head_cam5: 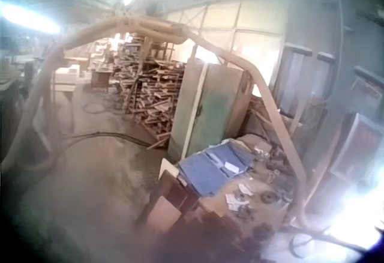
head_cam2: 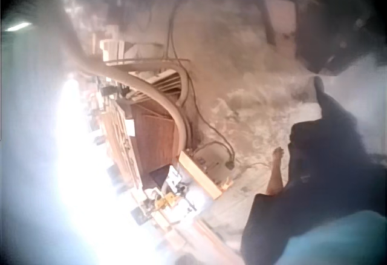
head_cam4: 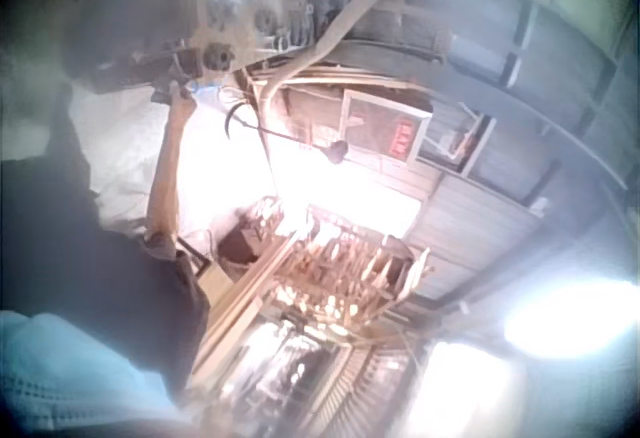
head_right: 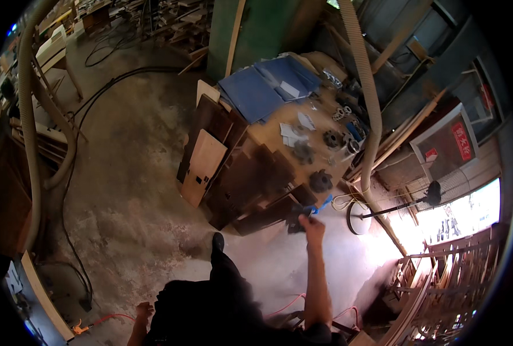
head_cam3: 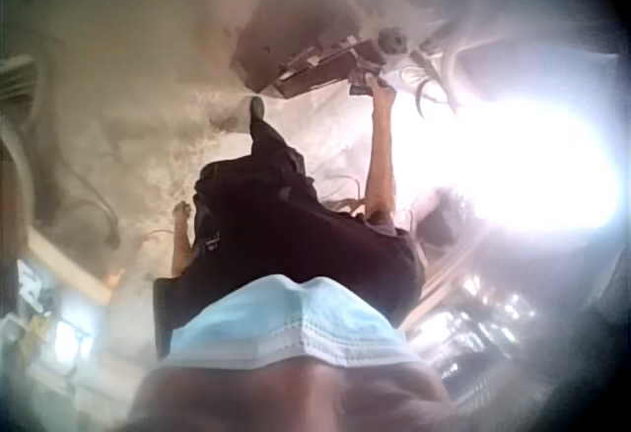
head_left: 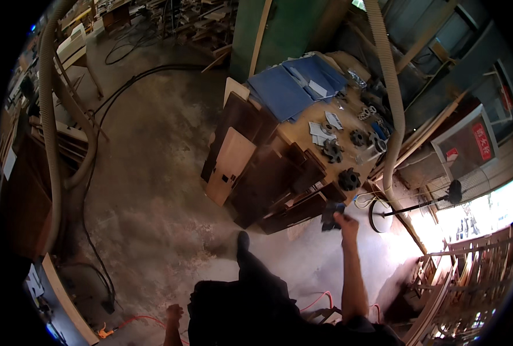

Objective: The person operates a yellow mortising machine in a woodworking workshop. They mark a wooden plank, retrieve a chisel from a cabinet, install it into the machine using a hammer and wrench, and then feed the plank through the machine to cut mortises.

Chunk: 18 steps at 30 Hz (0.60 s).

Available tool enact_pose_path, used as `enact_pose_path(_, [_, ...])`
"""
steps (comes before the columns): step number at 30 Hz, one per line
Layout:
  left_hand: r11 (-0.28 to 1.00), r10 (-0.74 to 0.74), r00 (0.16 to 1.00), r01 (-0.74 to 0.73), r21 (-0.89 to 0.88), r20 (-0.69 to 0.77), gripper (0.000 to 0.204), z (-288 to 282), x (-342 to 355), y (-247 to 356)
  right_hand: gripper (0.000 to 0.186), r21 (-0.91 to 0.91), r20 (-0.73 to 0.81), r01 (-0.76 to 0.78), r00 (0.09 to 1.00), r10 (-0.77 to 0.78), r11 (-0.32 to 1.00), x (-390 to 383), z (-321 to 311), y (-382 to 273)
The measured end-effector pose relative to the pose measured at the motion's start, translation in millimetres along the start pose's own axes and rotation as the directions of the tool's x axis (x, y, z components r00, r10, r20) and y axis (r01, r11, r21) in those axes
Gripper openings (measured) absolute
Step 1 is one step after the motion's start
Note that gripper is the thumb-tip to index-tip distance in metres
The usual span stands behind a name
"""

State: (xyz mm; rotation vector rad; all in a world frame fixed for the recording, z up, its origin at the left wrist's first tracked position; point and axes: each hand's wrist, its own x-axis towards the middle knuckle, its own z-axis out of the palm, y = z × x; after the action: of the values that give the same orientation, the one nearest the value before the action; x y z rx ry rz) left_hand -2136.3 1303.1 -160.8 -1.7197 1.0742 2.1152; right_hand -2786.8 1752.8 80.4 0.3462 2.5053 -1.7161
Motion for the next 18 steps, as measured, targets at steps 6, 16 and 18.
enact_pose_path(6, [0.995,-0.011,0.913,0.05,0.084,-0.409,0.019,102,-34,6,0.036,-0.344,-0.004,0.255,0.962,-0.273,0.903,232,11,-33])
enact_pose_path(16, [0.997,0.06,0.957,-0.068,-0.019,-0.283,0.02,150,-13,106,0.047,-0.758,-0.14,0.131,0.924,-0.356,0.638,366,72,-30])
enact_pose_path(18, [0.988,0.125,0.903,-0.078,0.13,-0.411,0.02,169,-18,130,0.047,-0.834,-0.116,0.09,0.936,-0.333,0.544,366,87,-35])
